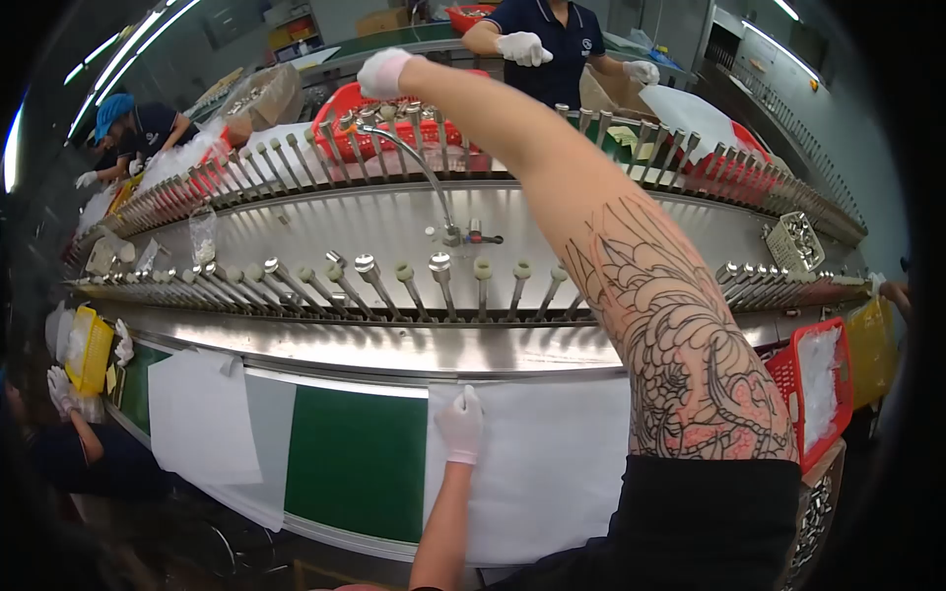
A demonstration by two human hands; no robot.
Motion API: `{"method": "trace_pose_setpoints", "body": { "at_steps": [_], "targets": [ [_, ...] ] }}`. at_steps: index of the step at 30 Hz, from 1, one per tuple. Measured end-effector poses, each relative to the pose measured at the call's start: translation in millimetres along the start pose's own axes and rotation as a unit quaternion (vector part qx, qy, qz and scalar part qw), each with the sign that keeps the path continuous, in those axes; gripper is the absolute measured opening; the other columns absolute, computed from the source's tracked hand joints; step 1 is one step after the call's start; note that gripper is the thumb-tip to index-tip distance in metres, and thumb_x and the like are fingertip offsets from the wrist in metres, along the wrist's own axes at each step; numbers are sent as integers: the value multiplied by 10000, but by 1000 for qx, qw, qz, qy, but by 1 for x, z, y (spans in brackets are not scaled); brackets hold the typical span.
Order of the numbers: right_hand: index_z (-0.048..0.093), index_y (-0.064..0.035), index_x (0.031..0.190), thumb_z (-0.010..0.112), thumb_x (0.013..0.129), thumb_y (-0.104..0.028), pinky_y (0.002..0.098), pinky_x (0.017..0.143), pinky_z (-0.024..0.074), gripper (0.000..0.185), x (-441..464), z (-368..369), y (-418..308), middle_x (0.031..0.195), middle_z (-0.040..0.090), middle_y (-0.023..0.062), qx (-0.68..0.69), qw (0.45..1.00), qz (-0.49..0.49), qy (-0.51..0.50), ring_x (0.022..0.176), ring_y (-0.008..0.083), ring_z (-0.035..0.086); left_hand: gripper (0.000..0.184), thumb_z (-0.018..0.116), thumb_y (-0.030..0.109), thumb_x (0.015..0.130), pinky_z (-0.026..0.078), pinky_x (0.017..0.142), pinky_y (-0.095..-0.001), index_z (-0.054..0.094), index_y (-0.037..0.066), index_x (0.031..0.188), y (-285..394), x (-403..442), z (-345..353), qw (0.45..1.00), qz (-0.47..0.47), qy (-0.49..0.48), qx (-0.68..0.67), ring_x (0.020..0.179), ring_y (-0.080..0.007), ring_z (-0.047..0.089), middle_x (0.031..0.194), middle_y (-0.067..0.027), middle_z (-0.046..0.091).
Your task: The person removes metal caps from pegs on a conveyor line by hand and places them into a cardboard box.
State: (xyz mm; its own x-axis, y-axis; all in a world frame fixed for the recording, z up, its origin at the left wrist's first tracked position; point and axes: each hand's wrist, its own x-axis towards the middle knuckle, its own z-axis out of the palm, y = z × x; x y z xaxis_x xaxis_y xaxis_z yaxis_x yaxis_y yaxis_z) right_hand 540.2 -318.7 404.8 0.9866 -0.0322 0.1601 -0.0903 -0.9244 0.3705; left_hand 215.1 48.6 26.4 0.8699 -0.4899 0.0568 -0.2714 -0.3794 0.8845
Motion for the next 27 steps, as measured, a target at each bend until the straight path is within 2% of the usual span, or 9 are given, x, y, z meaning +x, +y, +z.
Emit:
{"method": "trace_pose_setpoints", "body": {
  "at_steps": [2,4,6,9,10,13,19,23,27],
  "targets": [
    [767,-14,942,479,979,-283,499,895,563,396,-4,-49,49,1013,755,220,-28,997,54,41,986,425,715,466,558,312,1039,425,542,-450,619,44,662,16,-3,-9,999,-25,-16,-30,499,-332,535,563,-164,535],
    [670,-19,1186,523,1024,-205,459,823,583,287,-38,-91,86,990,728,189,-26,988,126,88,963,393,715,465,550,325,1040,434,556,-476,638,53,673,28,-7,-16,999,-27,-24,-36,529,-374,566,573,-177,555],
    [677,-42,977,504,1016,-284,506,734,567,300,-111,-123,93,836,700,215,-31,966,-47,253,786,437,690,469,542,334,1043,446,567,-482,658,57,683,33,-19,-26,999,-12,-32,-30,548,-381,592,583,-176,578],
    [635,-38,1174,561,1044,-224,409,761,578,238,-234,-174,52,979,717,158,-52,985,-28,160,915,298,732,493,515,371,1051,466,593,-491,696,61,714,47,-23,-51,999,5,-49,2,576,-394,618,605,-176,616],
    [627,-27,1150,558,1042,-207,395,773,562,221,-289,-211,2,998,711,132,247,949,196,30,901,247,732,512,499,387,1055,469,601,-495,701,55,722,52,-29,-53,999,-2,-54,6,587,-397,624,615,-181,624],
    [598,-3,1169,623,1028,-208,352,930,530,250,-442,-241,-88,1039,701,160,347,921,176,17,1005,237,696,558,474,411,1068,457,593,-480,700,35,724,77,-43,-84,998,-10,-50,24,567,-373,607,612,-181,628],
    [586,20,1141,631,1026,-198,307,795,553,251,-654,-236,-247,921,684,88,496,706,505,-22,840,155,691,560,465,401,1083,467,627,-377,698,19,745,99,-37,-136,996,-5,-88,11,574,-201,603,591,-63,622],
    [603,6,1225,549,998,-71,290,739,571,246,-757,-252,-261,883,662,64,629,559,540,25,753,142,673,357,561,283,1072,453,514,-307,700,-12,926,131,-25,-157,993,41,-114,-7,546,-131,564,653,-56,611],
    [587,-3,1328,529,921,-5,258,815,554,412,-786,-235,-223,1049,689,78,531,687,471,156,831,115,659,245,546,186,1074,447,478,-285,659,-27,1031,179,-44,-169,985,9,-150,-83,542,-94,557,753,-48,638]
  ]
}}
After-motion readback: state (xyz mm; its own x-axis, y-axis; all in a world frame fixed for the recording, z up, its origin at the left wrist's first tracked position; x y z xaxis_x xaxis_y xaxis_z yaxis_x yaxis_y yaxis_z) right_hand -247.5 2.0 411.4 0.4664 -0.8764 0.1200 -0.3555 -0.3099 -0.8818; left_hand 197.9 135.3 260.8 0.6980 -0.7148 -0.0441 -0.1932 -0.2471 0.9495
